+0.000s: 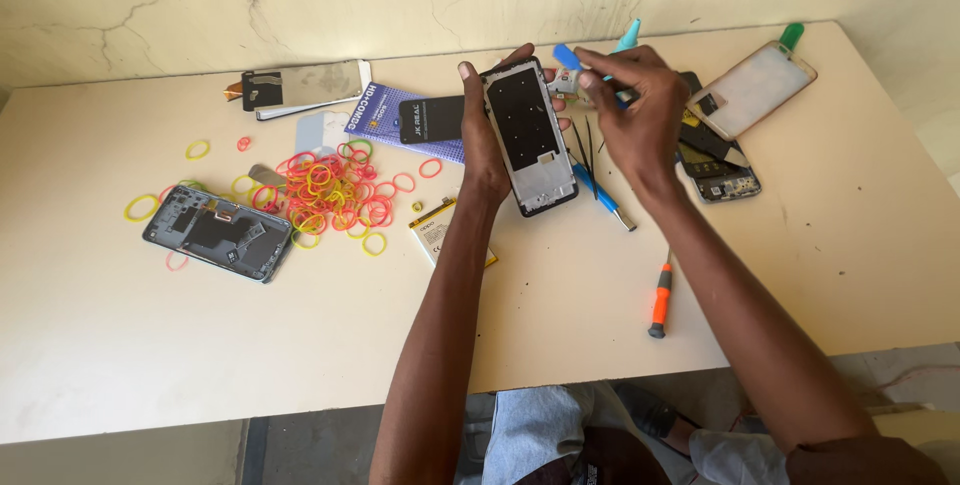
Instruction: The person cleans a mobile phone frame using a tool and a brush, then handles a new screen panel to remove its plastic film.
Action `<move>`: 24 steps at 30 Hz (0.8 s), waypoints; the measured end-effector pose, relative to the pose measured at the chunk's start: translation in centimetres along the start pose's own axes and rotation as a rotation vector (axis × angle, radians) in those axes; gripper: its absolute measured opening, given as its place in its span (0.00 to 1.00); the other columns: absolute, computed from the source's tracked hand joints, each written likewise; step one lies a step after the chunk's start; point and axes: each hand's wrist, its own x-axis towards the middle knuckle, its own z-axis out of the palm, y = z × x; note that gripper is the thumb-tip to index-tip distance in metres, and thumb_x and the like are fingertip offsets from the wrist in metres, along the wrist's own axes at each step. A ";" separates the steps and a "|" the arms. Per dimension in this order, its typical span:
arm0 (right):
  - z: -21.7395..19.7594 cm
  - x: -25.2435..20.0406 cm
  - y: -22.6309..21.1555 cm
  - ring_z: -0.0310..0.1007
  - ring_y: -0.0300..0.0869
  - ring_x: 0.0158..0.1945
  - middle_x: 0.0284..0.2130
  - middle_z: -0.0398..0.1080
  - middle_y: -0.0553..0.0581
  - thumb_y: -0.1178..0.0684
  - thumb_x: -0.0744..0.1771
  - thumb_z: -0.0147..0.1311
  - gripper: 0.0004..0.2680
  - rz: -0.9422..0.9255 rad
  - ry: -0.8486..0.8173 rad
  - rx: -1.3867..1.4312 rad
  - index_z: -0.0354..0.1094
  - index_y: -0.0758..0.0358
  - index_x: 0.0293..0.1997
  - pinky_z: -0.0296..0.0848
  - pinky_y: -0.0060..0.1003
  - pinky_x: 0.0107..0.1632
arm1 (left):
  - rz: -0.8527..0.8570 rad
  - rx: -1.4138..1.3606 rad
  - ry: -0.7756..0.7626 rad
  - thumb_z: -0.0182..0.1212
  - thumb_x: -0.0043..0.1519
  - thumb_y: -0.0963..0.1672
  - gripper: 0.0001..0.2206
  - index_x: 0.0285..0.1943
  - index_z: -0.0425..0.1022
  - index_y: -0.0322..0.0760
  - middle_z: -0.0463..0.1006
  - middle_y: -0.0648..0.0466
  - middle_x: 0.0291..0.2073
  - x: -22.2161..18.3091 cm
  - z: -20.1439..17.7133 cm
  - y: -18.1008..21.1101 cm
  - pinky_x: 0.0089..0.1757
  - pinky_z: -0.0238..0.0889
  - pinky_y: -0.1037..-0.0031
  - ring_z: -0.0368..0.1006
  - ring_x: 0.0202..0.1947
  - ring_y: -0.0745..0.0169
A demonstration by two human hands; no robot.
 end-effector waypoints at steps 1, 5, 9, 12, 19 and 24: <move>0.6 0.4 -0.3 0.75 0.40 0.41 0.41 0.75 0.56 0.63 0.68 0.64 0.11 -0.052 0.011 0.068 0.78 0.57 0.55 0.73 0.36 0.42 | 0.015 0.046 0.030 0.31 0.69 0.61 0.36 0.67 0.68 0.32 0.78 0.44 0.44 0.1 0.5 0.0 0.39 0.79 0.62 0.77 0.38 0.54; 3.0 0.5 -2.7 0.72 0.41 0.36 0.36 0.72 0.59 0.64 0.67 0.65 0.10 -0.183 0.098 -0.106 0.80 0.60 0.53 0.69 0.37 0.38 | 0.253 0.386 0.184 0.33 0.76 0.60 0.37 0.65 0.72 0.21 0.79 0.43 0.50 0.1 2.2 0.4 0.49 0.73 0.70 0.75 0.47 0.59; 1.6 -0.8 -5.5 0.72 0.41 0.36 0.35 0.72 0.56 0.64 0.68 0.63 0.09 -0.118 0.149 -0.047 0.79 0.62 0.52 0.70 0.37 0.40 | 0.335 0.436 0.190 0.28 0.71 0.61 0.38 0.66 0.72 0.28 0.80 0.46 0.40 -0.3 3.8 2.2 0.41 0.74 0.73 0.76 0.37 0.61; 1.4 -0.3 -6.4 0.72 0.40 0.38 0.36 0.71 0.55 0.62 0.68 0.63 0.09 -0.139 0.148 0.061 0.78 0.61 0.54 0.71 0.36 0.40 | 0.349 0.451 0.196 0.28 0.70 0.60 0.37 0.65 0.72 0.29 0.80 0.49 0.40 -0.6 4.8 3.4 0.41 0.75 0.73 0.76 0.37 0.62; 1.7 -0.5 -6.0 0.68 0.38 0.40 0.35 0.72 0.52 0.54 0.70 0.63 0.07 -0.096 0.205 0.075 0.79 0.57 0.54 0.66 0.35 0.40 | 0.497 0.534 0.188 0.28 0.72 0.61 0.38 0.67 0.72 0.29 0.80 0.47 0.43 -1.1 6.7 3.3 0.43 0.73 0.74 0.76 0.40 0.61; 1.4 -0.8 -7.3 0.67 0.36 0.40 0.35 0.70 0.51 0.51 0.70 0.61 0.09 0.006 0.171 0.222 0.77 0.56 0.56 0.66 0.31 0.38 | 0.499 0.586 0.158 0.26 0.70 0.62 0.40 0.67 0.72 0.30 0.80 0.48 0.43 -1.9 6.7 4.6 0.40 0.75 0.74 0.76 0.39 0.62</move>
